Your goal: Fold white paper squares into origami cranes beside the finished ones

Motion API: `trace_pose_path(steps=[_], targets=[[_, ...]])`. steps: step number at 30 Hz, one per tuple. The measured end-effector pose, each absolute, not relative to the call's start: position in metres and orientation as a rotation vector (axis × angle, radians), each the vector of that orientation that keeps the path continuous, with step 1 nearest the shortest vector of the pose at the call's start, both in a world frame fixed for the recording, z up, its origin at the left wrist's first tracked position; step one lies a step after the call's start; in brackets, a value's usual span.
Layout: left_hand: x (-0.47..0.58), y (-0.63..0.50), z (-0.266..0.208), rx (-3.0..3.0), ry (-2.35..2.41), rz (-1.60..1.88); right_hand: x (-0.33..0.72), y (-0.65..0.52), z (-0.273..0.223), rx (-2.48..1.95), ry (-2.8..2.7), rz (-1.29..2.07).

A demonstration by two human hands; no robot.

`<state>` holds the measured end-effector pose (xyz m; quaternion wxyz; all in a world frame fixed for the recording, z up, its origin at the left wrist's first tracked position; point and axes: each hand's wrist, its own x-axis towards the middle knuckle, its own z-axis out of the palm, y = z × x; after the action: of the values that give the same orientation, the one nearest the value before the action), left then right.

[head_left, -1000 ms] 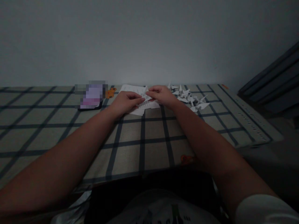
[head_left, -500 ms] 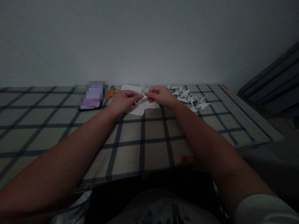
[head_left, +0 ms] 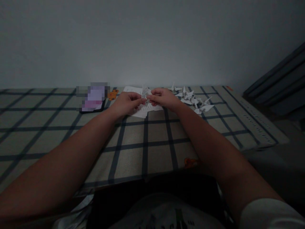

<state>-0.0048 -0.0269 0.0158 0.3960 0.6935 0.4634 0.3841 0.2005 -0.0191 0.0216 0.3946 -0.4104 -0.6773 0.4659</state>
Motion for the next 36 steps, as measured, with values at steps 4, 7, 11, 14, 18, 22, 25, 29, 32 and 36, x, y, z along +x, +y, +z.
trace_pose_path(steps=[4,7,11,14,18,22,25,29,32,36], targets=[[-0.004,-0.026,0.016,1.802,1.161,0.958,0.203,-0.019,0.021,-1.041,-1.804,1.154],[-0.002,-0.026,0.017,1.748,1.166,0.972,0.203,-0.018,0.021,-1.036,-1.816,1.097],[-0.001,-0.027,0.018,1.603,1.164,0.938,0.202,-0.017,0.022,-1.049,-1.750,1.053],[0.001,-0.028,0.018,1.495,1.168,0.913,0.204,-0.015,0.023,-1.030,-1.686,1.102],[0.003,-0.029,0.021,1.377,1.087,0.964,0.205,-0.014,0.022,-0.972,-1.597,1.197],[0.005,-0.030,0.025,1.244,1.044,0.906,0.205,-0.013,0.021,-0.955,-1.546,1.285],[0.006,-0.032,0.029,1.276,1.060,0.905,0.206,-0.013,0.020,-0.945,-1.520,1.353],[0.006,-0.036,0.030,1.537,1.176,1.036,0.208,-0.013,0.020,-0.885,-1.493,1.467],[0.005,-0.036,0.025,1.569,1.152,1.039,0.206,-0.015,0.020,-0.878,-1.509,1.469],[0.002,-0.031,0.019,1.612,1.086,1.065,0.198,-0.018,0.021,-0.917,-1.514,1.395]])
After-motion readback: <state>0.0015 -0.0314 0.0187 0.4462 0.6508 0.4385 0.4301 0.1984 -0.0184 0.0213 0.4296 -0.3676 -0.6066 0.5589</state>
